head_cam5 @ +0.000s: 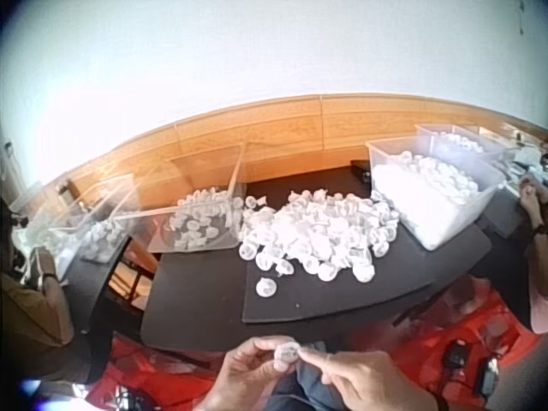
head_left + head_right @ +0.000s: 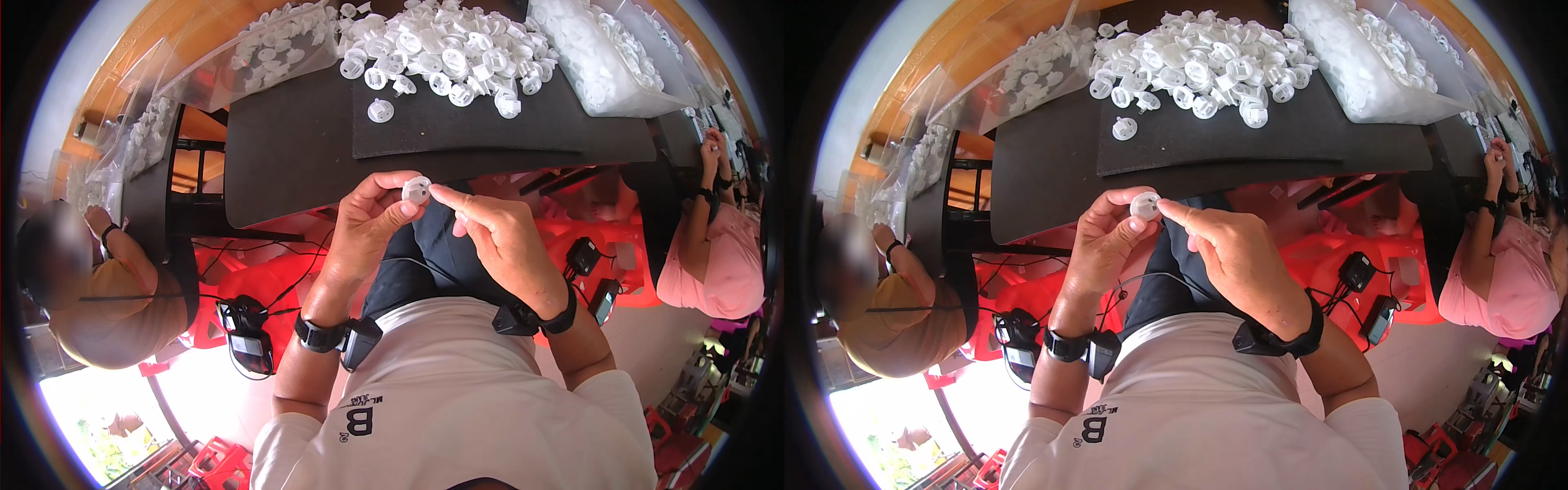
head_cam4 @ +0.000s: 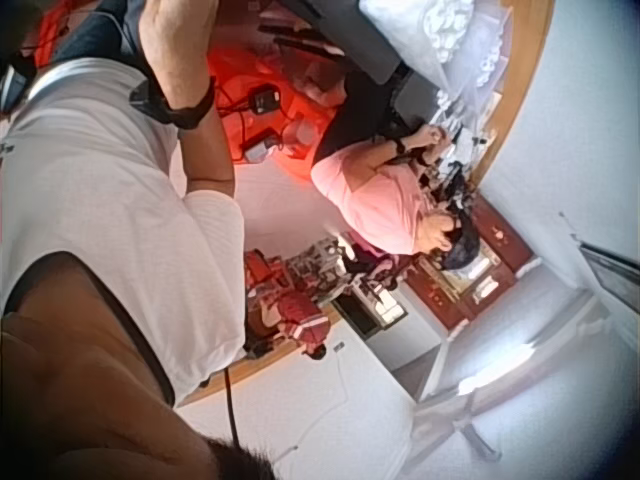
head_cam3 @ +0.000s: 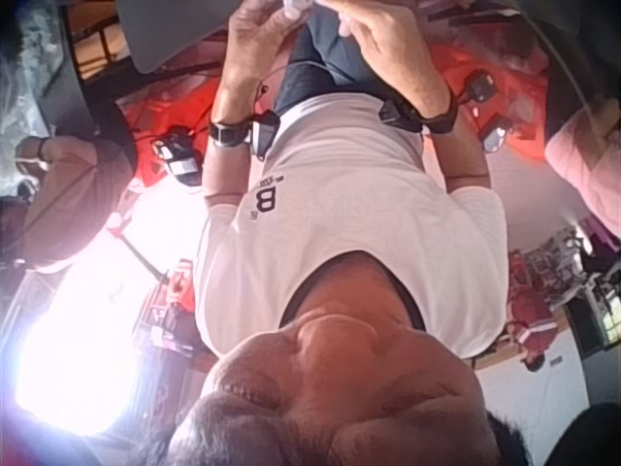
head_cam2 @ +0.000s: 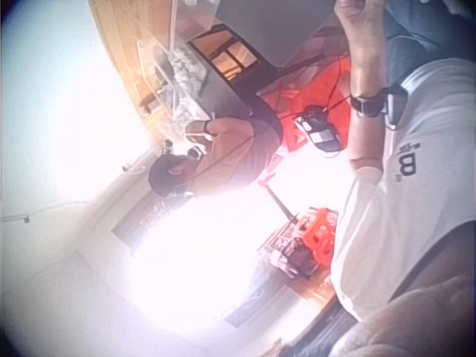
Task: Assembling small white plastic components by hand at a workstation.
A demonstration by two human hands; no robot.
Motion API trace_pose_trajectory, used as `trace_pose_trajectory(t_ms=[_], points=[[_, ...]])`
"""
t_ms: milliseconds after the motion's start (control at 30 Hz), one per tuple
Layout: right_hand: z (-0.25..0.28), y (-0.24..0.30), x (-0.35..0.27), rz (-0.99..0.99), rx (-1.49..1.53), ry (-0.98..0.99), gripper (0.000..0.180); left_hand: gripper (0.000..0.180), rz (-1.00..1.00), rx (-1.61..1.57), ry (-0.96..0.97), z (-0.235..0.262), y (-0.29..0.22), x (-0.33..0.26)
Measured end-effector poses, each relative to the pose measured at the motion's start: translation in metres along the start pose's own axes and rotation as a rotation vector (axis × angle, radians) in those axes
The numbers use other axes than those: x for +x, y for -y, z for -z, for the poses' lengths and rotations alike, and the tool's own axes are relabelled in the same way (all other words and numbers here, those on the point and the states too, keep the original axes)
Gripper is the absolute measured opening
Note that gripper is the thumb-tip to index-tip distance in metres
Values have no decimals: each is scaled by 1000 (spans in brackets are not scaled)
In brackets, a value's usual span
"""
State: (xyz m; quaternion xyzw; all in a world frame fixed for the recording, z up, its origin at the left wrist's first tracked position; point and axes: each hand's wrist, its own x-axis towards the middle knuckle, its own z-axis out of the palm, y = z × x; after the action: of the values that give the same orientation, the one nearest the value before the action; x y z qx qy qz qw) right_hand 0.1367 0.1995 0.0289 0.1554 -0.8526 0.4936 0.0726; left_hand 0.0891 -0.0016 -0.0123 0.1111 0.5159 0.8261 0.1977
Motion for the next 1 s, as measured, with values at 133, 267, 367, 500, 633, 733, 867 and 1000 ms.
trace_pose_trajectory(t_ms=[133, 267, 367, 500, 633, 733, 867, 1000], points=[[2, 4, 1, -9, -17, 5, 48, 30, -75, 47, 14, 1, 3, 2], [5, 3, 2, -34, -47, 41, 44, 28, -100, 97, 21, 3, 7, 4], [10, 2, 7, -72, -117, 138, 39, 27, -119, 201, 10, 6, 13, 4], [14, -5, 9, -139, -111, 207, 36, 27, -92, 233, 0, 9, 18, 5], [17, 3, 12, -28, -178, 178, 36, 28, -84, 261, 15, 7, 8, 5], [13, 0, 10, 78, -146, 53, 39, 28, 15, 89, 21, 6, -7, 8], [14, 0, 16, -31, 17, -62, 46, 30, 66, -13, 50, 10, -7, 7], [-4, -7, 20, -161, 361, -65, 43, 35, 122, -52, 120, 1, -11, 9]])
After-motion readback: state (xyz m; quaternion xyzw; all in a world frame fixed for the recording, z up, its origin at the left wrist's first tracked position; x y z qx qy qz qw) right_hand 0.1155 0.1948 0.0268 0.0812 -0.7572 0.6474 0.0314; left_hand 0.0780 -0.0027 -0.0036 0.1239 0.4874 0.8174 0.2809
